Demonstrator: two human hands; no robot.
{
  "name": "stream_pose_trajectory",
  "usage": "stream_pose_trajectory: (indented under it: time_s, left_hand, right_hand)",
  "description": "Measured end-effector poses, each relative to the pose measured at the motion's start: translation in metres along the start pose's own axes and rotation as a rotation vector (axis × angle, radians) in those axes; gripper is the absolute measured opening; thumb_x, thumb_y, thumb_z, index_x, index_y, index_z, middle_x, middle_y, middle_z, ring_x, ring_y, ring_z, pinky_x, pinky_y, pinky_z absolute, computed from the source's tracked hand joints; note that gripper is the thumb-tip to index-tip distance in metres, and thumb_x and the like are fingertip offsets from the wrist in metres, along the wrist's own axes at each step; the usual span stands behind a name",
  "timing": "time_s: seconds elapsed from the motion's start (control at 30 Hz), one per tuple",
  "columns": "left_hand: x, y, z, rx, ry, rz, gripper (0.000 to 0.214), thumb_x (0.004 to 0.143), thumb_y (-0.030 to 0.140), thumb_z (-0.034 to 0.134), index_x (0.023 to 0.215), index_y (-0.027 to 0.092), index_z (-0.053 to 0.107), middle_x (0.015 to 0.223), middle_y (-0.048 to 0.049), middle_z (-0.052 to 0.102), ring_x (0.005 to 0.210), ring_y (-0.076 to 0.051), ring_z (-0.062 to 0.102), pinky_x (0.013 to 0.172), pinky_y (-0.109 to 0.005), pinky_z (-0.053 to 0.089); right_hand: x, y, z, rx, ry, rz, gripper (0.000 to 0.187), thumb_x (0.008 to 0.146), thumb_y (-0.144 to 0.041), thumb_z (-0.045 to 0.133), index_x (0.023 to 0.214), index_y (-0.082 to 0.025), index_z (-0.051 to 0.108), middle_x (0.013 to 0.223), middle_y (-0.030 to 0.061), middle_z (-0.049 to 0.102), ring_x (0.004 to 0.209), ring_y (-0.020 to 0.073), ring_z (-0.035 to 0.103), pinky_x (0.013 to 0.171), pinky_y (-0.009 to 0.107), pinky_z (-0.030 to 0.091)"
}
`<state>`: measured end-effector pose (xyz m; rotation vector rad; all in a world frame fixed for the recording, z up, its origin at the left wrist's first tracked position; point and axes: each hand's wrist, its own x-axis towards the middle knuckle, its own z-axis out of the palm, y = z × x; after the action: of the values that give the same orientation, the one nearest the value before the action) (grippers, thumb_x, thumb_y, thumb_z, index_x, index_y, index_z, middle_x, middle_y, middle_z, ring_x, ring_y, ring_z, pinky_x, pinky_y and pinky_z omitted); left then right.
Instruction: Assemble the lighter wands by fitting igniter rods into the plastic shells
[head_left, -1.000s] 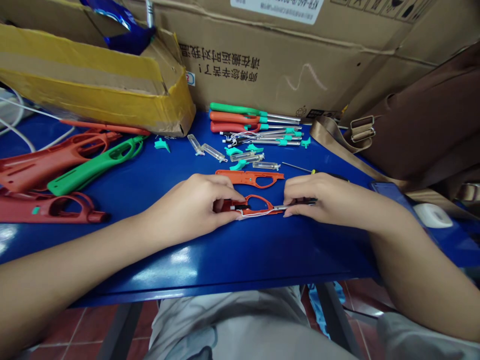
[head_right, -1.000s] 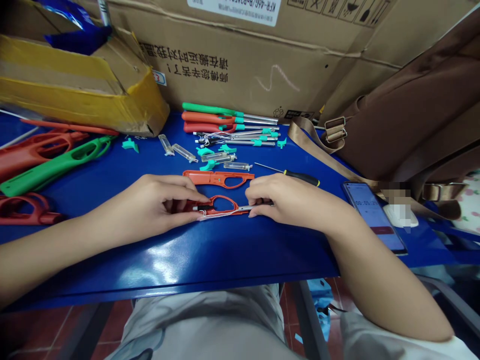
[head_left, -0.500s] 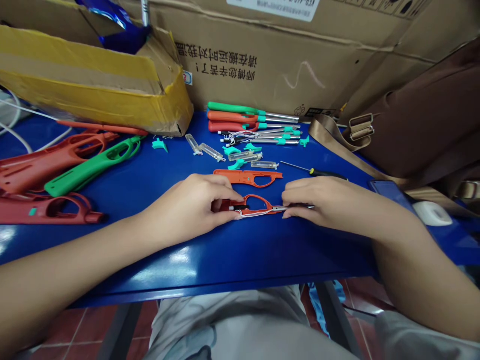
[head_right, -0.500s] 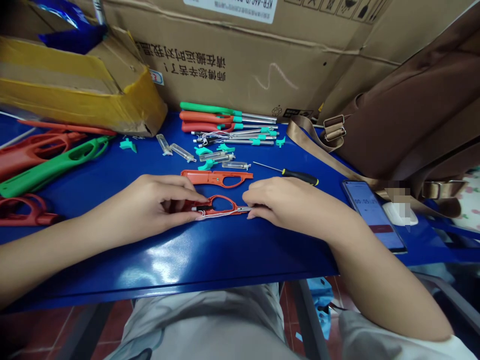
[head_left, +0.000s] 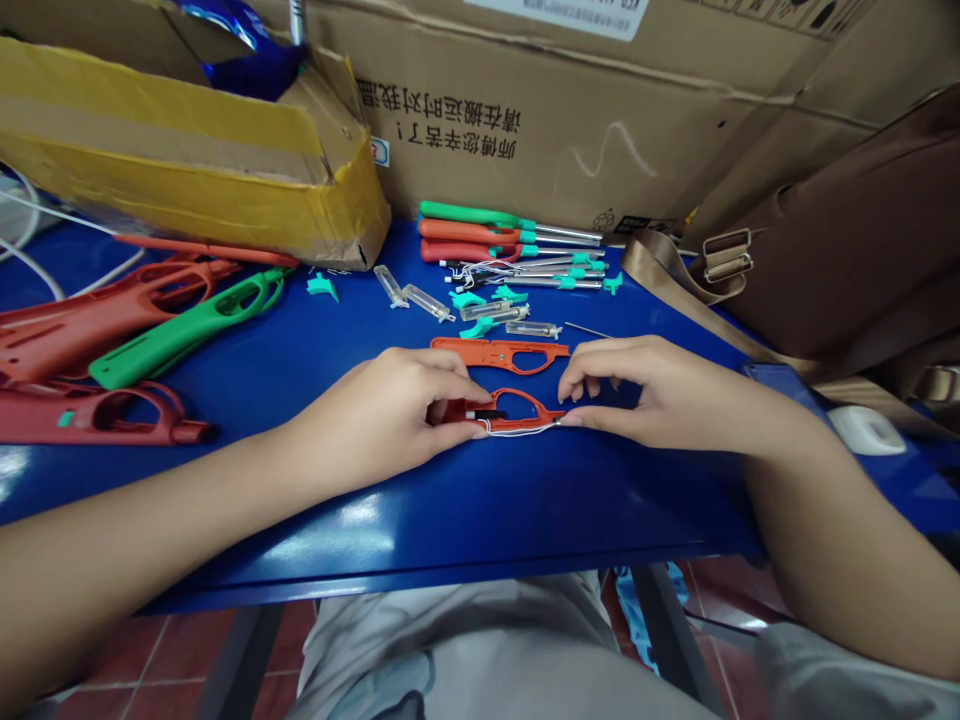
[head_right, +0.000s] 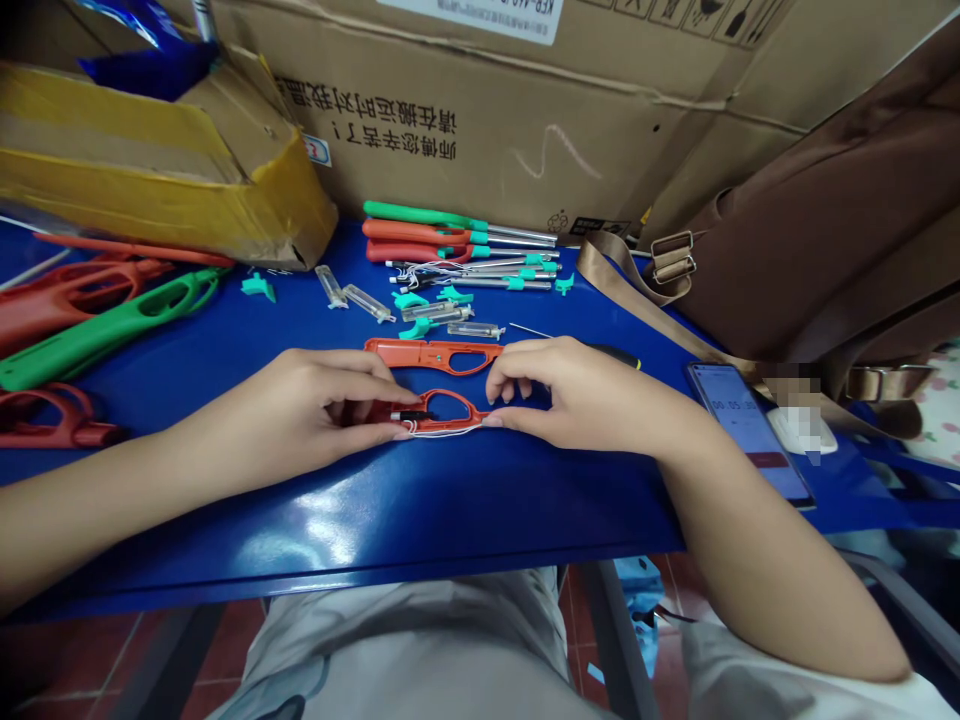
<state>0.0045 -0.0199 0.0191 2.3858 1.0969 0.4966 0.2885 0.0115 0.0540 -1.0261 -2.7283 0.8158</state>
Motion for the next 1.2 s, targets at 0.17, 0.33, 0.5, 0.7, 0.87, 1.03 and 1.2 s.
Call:
stream_pose_trajectory:
  time_s: [0.17,0.33,0.5,0.7,0.87,1.03,1.2]
  left_hand:
    - [-0.001,0.0,0.0,-0.003,0.007,0.014,0.022,0.09,0.025,0.072,0.11,0.02,0.079,0.096,-0.0047,0.075,0.082,-0.018,0.069,0.068,-0.027,0.052]
    - [0.0,0.002,-0.001,0.0,0.004,0.005,0.023,0.088,0.029,0.074,0.109,0.022,0.079,0.096,-0.005,0.075,0.078,-0.017,0.068,0.069,-0.027,0.053]
    - [0.001,0.002,-0.002,-0.011,0.005,0.0,0.022,0.088,0.029,0.075,0.108,0.022,0.08,0.092,-0.0037,0.075,0.076,-0.016,0.067,0.065,-0.025,0.051]
    - [0.0,0.003,-0.001,-0.011,0.004,-0.009,0.021,0.087,0.029,0.077,0.107,0.023,0.08,0.091,-0.0027,0.074,0.076,-0.016,0.066,0.062,-0.025,0.048]
    - [0.0,0.003,-0.001,-0.005,0.004,-0.007,0.021,0.087,0.028,0.077,0.107,0.023,0.08,0.089,-0.0024,0.074,0.076,-0.016,0.066,0.062,-0.025,0.048]
    - [0.0,0.002,-0.001,-0.014,0.0,-0.007,0.021,0.087,0.028,0.077,0.107,0.023,0.08,0.092,-0.0028,0.074,0.078,-0.017,0.067,0.064,-0.026,0.049]
    - [0.0,0.002,-0.001,-0.009,0.004,-0.021,0.022,0.086,0.029,0.078,0.108,0.025,0.08,0.094,-0.0021,0.074,0.078,-0.017,0.067,0.068,-0.027,0.05]
  right_hand:
    - [0.002,0.0,0.002,-0.001,-0.034,0.014,0.01,0.091,-0.031,0.07,0.091,-0.021,0.07,0.091,0.0023,0.074,0.081,0.0165,0.064,0.073,0.029,0.046]
    - [0.004,-0.003,0.004,0.0,-0.008,-0.084,0.015,0.095,-0.024,0.062,0.088,-0.02,0.074,0.09,0.005,0.076,0.085,0.0183,0.069,0.079,0.031,0.05]
    - [0.002,-0.006,0.006,-0.153,-0.014,-0.191,0.023,0.099,-0.018,0.053,0.089,-0.019,0.074,0.089,0.0074,0.074,0.087,0.0203,0.067,0.078,0.033,0.049]
    - [-0.002,-0.012,0.007,-0.267,-0.034,-0.232,0.025,0.1,-0.015,0.051,0.085,-0.017,0.071,0.084,0.0065,0.07,0.084,0.0199,0.063,0.075,0.031,0.045]
    - [0.0,-0.011,0.008,-0.183,-0.062,-0.152,0.021,0.101,-0.024,0.056,0.087,-0.017,0.07,0.086,0.0049,0.069,0.082,0.0186,0.064,0.075,0.03,0.046]
    - [0.002,-0.008,0.009,-0.093,-0.048,-0.134,0.017,0.098,-0.026,0.062,0.087,-0.017,0.071,0.086,0.0042,0.07,0.079,0.0171,0.065,0.074,0.028,0.046]
    - [-0.001,-0.011,0.008,-0.184,-0.061,-0.131,0.021,0.099,-0.026,0.06,0.084,-0.017,0.07,0.082,0.0032,0.067,0.078,0.0166,0.063,0.071,0.027,0.043]
